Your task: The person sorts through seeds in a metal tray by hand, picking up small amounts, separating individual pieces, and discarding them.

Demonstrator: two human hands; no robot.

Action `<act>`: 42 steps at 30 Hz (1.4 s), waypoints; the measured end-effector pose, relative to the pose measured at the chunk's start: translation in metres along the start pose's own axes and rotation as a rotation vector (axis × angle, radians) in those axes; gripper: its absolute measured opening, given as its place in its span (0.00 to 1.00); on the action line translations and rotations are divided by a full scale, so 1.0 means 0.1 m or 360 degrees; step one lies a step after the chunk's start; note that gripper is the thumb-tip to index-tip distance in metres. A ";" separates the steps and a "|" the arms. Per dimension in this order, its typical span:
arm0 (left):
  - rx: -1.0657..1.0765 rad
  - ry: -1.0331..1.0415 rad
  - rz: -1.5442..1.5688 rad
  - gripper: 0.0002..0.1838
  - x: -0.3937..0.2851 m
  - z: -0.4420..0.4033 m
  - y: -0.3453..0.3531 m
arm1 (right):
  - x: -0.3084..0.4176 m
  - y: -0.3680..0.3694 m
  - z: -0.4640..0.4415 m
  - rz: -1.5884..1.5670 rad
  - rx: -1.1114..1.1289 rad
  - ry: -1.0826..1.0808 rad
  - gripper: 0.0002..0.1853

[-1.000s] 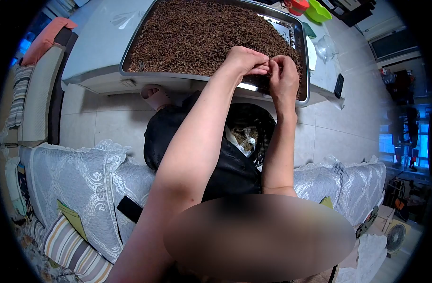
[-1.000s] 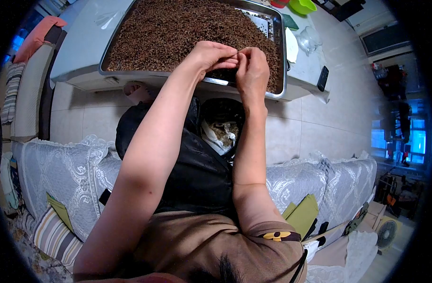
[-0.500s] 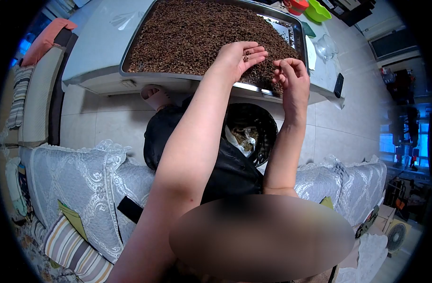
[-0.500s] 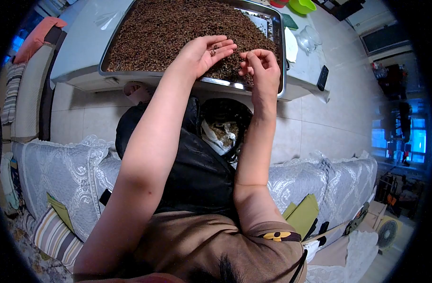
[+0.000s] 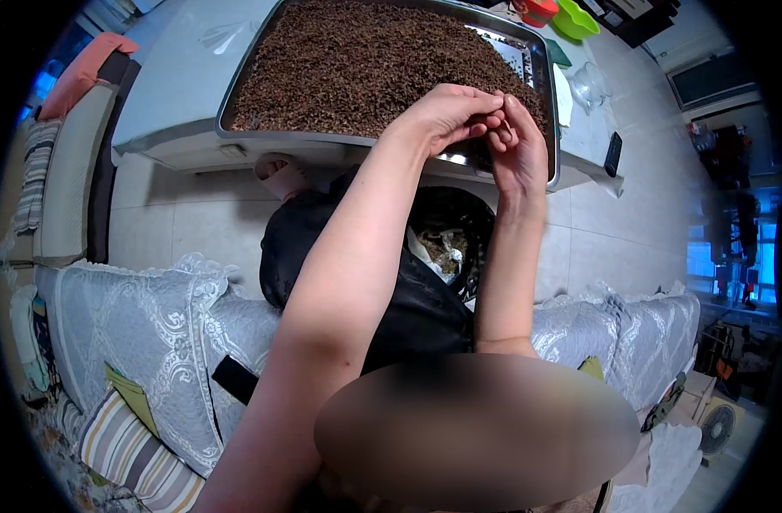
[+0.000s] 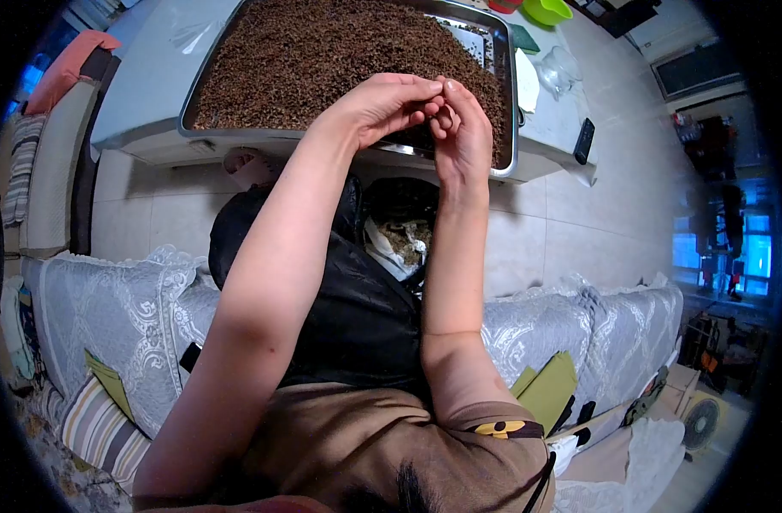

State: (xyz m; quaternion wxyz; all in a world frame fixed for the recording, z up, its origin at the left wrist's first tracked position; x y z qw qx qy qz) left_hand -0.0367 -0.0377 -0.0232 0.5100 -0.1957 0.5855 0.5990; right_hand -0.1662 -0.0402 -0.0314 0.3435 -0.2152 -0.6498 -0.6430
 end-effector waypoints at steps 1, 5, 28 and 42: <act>0.0003 -0.0026 -0.0046 0.10 0.00 0.00 -0.02 | -0.01 -0.01 0.00 -0.0017 -0.0115 -0.0017 0.12; -0.0138 -0.0011 0.0023 0.10 -0.02 0.01 -0.04 | 0.09 0.01 0.04 0.0026 -0.0212 -0.0231 0.10; 0.0011 0.0145 0.0763 0.30 0.00 -0.06 -0.09 | 0.07 0.49 0.30 0.2270 -0.0141 -0.1121 0.06; -0.0375 0.0154 0.0538 0.09 0.05 -0.13 -0.23 | -0.01 0.02 -0.05 0.0357 -0.0167 -0.0083 0.14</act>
Point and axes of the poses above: each hand's wrist, its own z-axis away from the middle knuckle, its own y-axis out of the palm, x = y × z, the point moved 4 cm from there along -z, towards the middle knuckle, and after that the axes turned 3 degrees about -z, right-handed, at the moved point
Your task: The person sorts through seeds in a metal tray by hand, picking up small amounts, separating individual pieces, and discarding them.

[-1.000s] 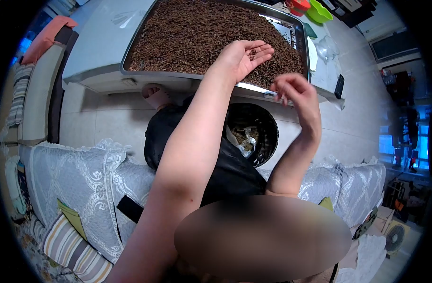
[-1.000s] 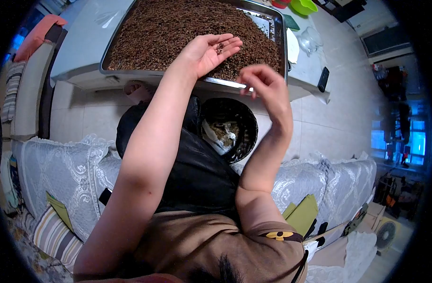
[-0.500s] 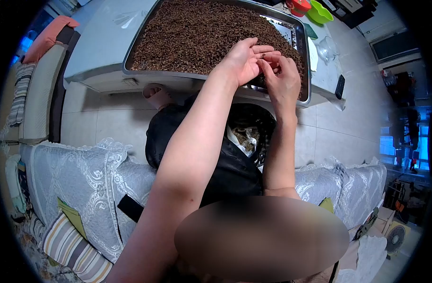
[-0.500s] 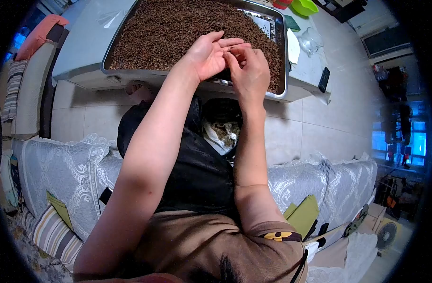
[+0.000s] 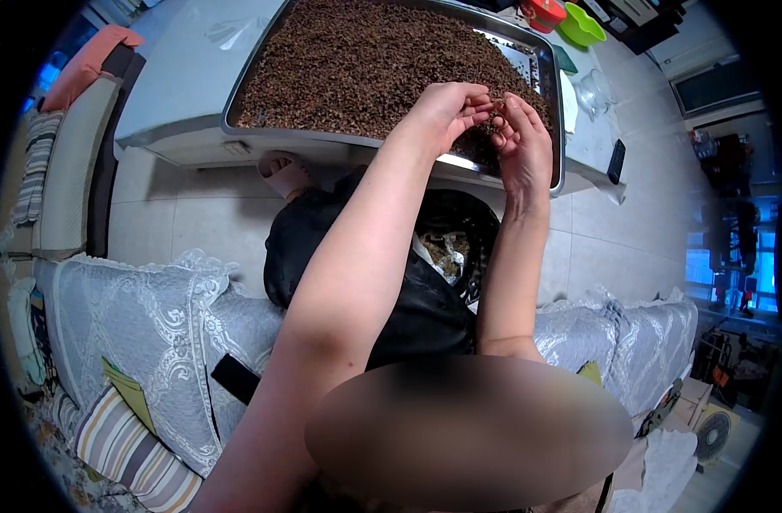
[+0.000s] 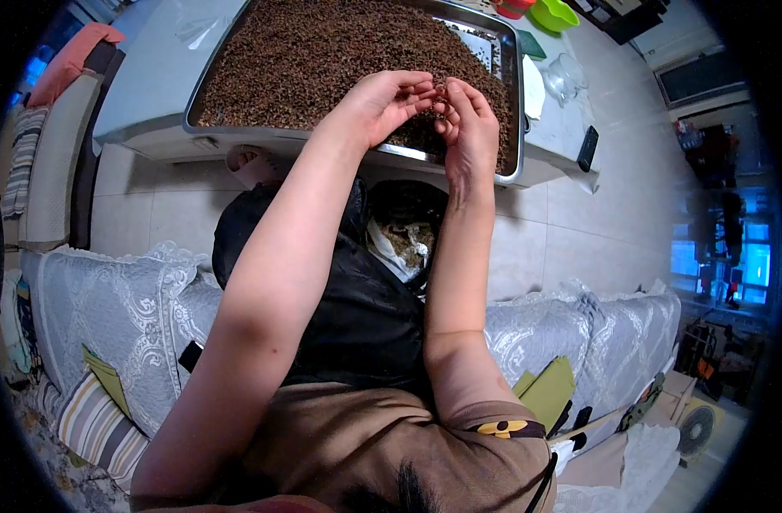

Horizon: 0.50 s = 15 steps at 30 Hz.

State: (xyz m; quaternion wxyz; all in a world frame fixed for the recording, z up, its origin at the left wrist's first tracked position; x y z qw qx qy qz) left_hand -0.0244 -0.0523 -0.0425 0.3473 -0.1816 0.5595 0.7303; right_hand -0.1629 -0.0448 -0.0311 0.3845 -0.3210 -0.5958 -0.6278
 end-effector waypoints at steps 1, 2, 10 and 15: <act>-0.0024 0.0000 -0.0089 0.09 -0.01 0.01 0.00 | 0.00 0.00 0.00 0.0016 -0.0012 -0.0013 0.13; -0.0048 -0.0001 -0.0178 0.09 -0.01 0.01 0.00 | 0.00 0.01 0.00 0.0033 -0.0025 -0.0025 0.13; -0.0005 0.0091 -0.0253 0.10 0.01 0.06 0.05 | -0.01 0.09 0.04 0.0315 0.0034 -0.0167 0.11; 0.0162 0.0009 -0.0088 0.11 0.02 0.00 0.02 | 0.07 0.14 0.11 0.0370 -0.0026 -0.0302 0.12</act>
Point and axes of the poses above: each hand's wrist, its own z-axis away from the middle knuckle, its own y-axis out of the palm, x = y × z, the point moved 4 cm from there along -z, towards the middle knuckle, and after that the axes turned 3 degrees about -z, right-handed, at the moved point
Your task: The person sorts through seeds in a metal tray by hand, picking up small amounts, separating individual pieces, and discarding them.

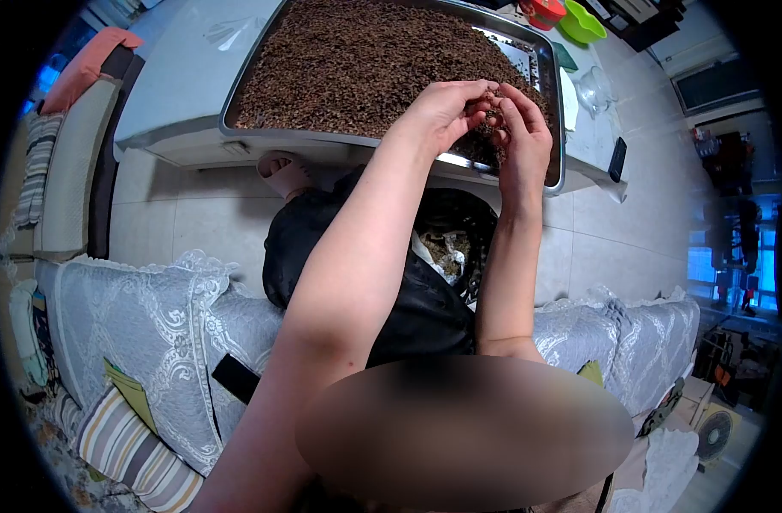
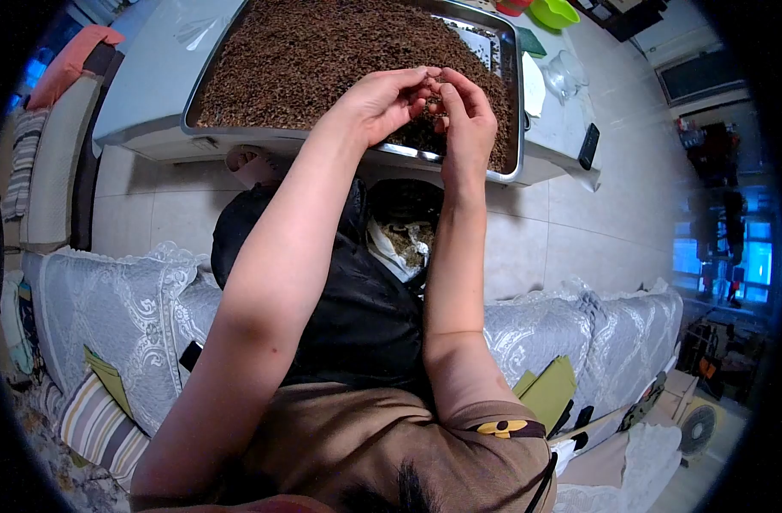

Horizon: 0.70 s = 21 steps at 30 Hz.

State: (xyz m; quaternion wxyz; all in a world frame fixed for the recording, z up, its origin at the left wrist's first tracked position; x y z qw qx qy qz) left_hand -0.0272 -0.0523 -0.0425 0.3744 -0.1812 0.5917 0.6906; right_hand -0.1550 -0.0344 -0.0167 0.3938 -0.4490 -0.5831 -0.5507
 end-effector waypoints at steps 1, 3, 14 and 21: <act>0.0017 -0.0030 0.0039 0.11 0.01 -0.02 -0.02 | 0.01 0.01 0.01 0.0031 -0.0016 -0.0055 0.12; 0.0013 -0.0062 0.0067 0.12 0.02 -0.02 -0.01 | 0.02 0.00 0.02 0.0093 -0.0048 -0.0164 0.11; 0.0208 -0.0016 0.0147 0.14 0.10 -0.11 0.00 | -0.05 0.01 0.01 0.0821 -0.0093 -0.0598 0.11; 0.0208 -0.0088 0.0029 0.13 0.07 -0.02 0.07 | 0.02 -0.01 0.02 0.0967 -0.0068 -0.0640 0.12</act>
Point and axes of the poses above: each hand's wrist, its own z-axis away from the middle knuckle, its own y-axis out of the palm, x = y × z, the point moved 4 cm from there along -z, towards the middle knuckle, and after that the axes turned 3 degrees about -z, right-handed, at the moved point
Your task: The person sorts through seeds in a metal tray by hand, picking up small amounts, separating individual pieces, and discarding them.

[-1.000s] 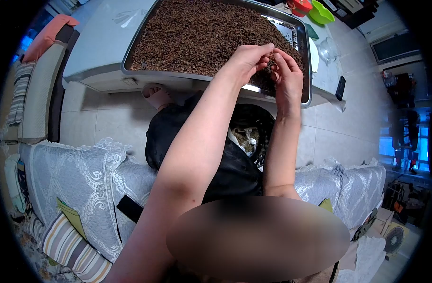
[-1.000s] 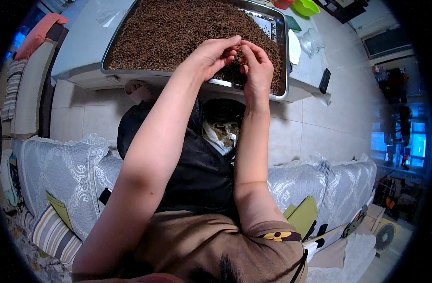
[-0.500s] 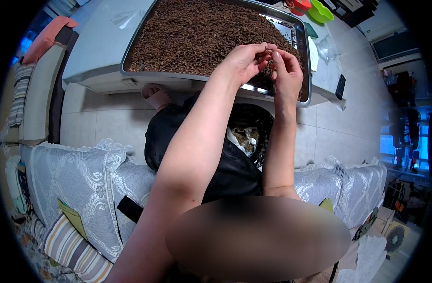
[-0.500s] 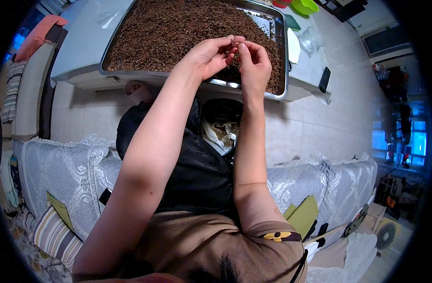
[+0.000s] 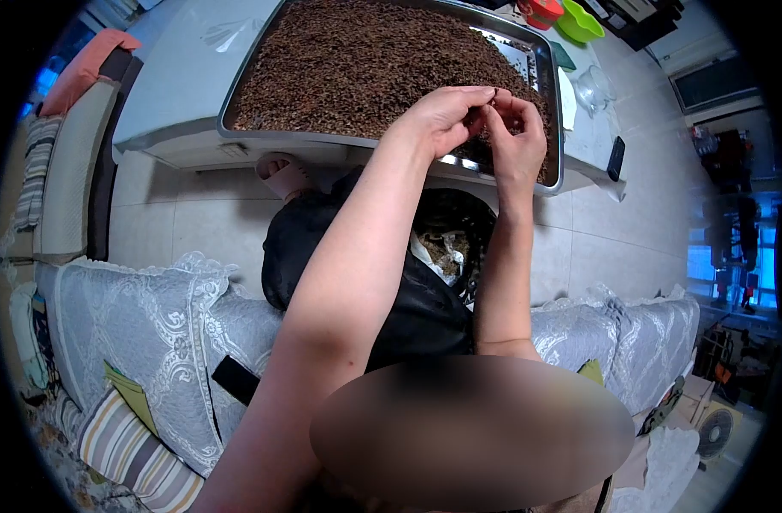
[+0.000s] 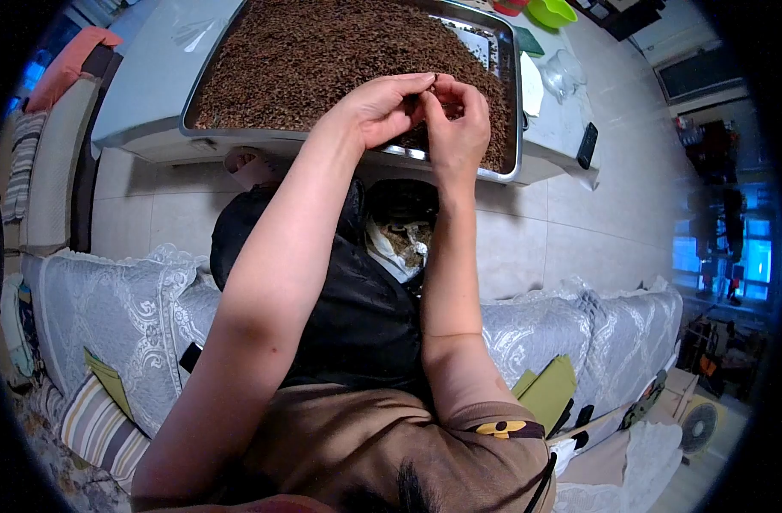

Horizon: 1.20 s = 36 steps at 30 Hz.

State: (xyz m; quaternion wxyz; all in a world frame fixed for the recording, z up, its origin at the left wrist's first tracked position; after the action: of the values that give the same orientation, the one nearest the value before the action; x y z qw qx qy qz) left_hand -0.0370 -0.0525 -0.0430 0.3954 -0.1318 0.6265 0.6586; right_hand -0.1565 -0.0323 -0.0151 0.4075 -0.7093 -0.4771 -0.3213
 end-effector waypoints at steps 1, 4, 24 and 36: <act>0.0015 -0.0015 0.0055 0.13 0.01 -0.02 -0.01 | -0.01 -0.01 -0.01 -0.0080 0.0047 0.0044 0.12; 0.0033 -0.0093 0.0106 0.12 0.01 -0.01 -0.03 | -0.02 -0.02 0.00 -0.0518 0.0197 0.0345 0.12; 0.0058 -0.0158 0.0040 0.13 0.03 0.03 0.01 | -0.18 -0.03 -0.01 -0.0938 0.0220 0.0874 0.10; -0.0304 0.0097 -0.0587 0.12 -0.08 0.06 -0.02 | -0.21 0.05 -0.01 -0.0844 0.0133 0.0848 0.08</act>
State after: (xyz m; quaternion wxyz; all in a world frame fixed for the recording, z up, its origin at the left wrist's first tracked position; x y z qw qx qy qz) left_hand -0.0283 -0.0498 -0.0379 0.4759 -0.3010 0.5382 0.6271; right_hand -0.1585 -0.0433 -0.0337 0.4485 -0.4354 -0.5343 -0.5690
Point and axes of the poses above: each hand's wrist, its own z-axis away from the middle knuckle, its own y-axis out of the palm, x = y × z, the point moved 4 cm from there along -z, towards the middle knuckle, and after that the axes turned 3 degrees about -z, right-handed, at the moved point
